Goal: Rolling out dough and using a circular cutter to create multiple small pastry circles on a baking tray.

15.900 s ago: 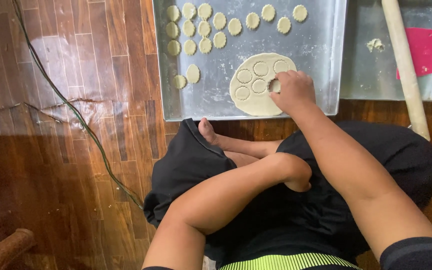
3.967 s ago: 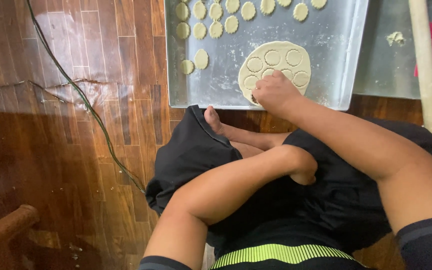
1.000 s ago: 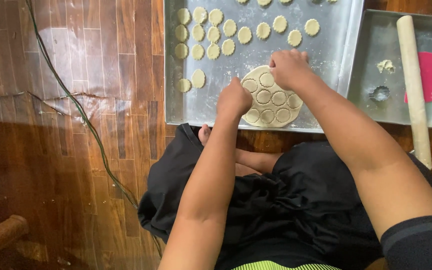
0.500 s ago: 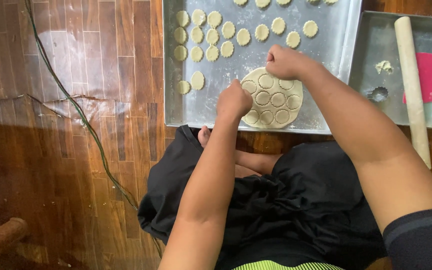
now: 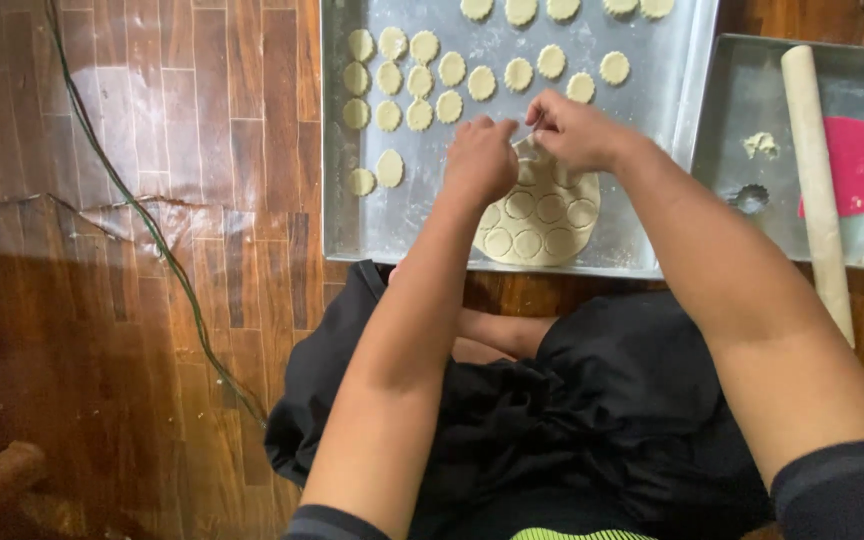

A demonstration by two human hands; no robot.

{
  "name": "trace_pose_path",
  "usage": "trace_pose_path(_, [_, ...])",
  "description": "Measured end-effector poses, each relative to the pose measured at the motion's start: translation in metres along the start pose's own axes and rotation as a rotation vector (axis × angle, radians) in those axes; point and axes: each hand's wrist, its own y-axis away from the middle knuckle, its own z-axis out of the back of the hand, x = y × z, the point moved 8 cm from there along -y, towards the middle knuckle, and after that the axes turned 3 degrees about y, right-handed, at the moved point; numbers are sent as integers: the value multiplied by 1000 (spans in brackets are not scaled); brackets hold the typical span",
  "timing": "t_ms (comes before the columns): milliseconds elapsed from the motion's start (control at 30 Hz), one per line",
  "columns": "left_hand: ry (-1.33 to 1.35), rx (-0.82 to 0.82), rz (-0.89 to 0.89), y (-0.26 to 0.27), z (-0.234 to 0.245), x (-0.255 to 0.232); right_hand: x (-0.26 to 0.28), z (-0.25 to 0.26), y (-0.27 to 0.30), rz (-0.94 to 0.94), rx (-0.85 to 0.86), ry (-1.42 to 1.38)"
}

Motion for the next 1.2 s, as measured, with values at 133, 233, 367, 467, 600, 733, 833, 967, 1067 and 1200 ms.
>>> trace_pose_path(133, [-77,170,-162,-16,-29,-4,-15,-2,-5,235,-63,-179])
trace_pose_path(233, [-124,311,-130,-26,-20,-9,-12,5,13,124,-38,-77])
trace_pose_path(367, [19,341,-179,-27,-30,-5,-54,-9,-15,112,1,413])
trace_pose_path(467, [76,418,-110,-23,-40,7,-59,-10,-15,71,-50,592])
trace_pose_path(600, [60,427,-83,-16,-43,15,-54,-5,-14,91,-42,515])
trace_pose_path(733, [115,350,-96,-18,-33,1,-60,-7,-17,92,-77,594])
trace_pose_path(833, [229,142,-163,-12,-4,-17,-47,-9,-12,178,-106,536])
trace_pose_path(967, [287,129,-136,-9,1,-12,-52,0,-11,243,-115,393])
trace_pose_path(1067, [262,146,-117,-10,-3,-9,-42,4,-3,237,-143,394])
trace_pose_path(1200, [103,71,-138,-16,-11,-8,-31,30,27,126,-172,333])
